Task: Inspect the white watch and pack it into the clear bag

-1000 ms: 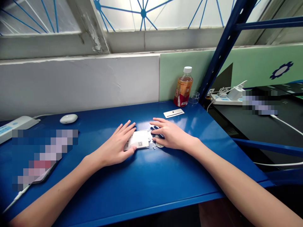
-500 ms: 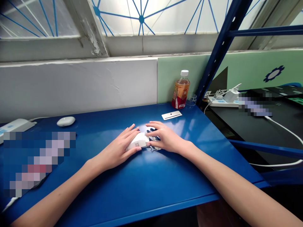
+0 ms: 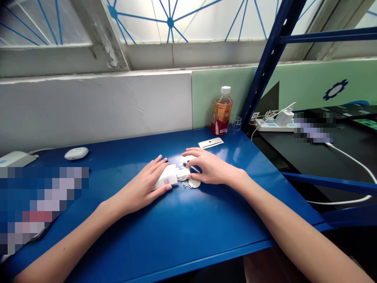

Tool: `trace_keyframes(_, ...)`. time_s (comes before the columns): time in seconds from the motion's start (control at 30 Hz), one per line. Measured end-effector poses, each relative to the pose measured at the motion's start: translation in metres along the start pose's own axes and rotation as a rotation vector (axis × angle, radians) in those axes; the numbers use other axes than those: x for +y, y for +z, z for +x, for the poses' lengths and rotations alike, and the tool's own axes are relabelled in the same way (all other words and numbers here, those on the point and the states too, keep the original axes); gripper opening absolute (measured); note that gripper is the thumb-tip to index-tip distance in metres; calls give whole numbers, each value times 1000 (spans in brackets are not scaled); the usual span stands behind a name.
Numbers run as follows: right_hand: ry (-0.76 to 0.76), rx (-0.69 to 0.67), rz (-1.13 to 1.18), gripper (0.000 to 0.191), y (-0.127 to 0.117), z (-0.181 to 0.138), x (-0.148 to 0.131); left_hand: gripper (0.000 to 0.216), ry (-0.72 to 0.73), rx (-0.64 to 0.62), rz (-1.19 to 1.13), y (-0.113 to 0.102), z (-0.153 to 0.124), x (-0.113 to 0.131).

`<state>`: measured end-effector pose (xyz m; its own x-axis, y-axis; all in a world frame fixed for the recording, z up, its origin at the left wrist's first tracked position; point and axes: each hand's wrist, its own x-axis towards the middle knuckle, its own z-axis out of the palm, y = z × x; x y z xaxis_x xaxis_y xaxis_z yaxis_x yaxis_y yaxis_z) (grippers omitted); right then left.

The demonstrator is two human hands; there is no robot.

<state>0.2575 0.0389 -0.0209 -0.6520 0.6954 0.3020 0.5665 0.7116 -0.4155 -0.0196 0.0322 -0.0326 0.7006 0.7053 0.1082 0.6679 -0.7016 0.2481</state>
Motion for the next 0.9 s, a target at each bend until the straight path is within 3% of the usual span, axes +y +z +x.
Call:
trace_keyframes(0.2, 2, -11, 15, 37, 10, 1, -4, 60, 30, 21, 16, 2, 1, 3)
trace_keyframes(0.4, -63, -36, -10, 24, 17, 3, -10, 57, 78, 38, 65, -1, 2, 5)
trace_keyframes(0.67, -108, -41, -189, 21, 4, 0, -10, 57, 52, 71, 69, -4, 1, -1)
trace_keyframes(0.9, -89, -56, -170, 27, 11, 2, -10, 56, 46, 85, 53, -2, 0, -1)
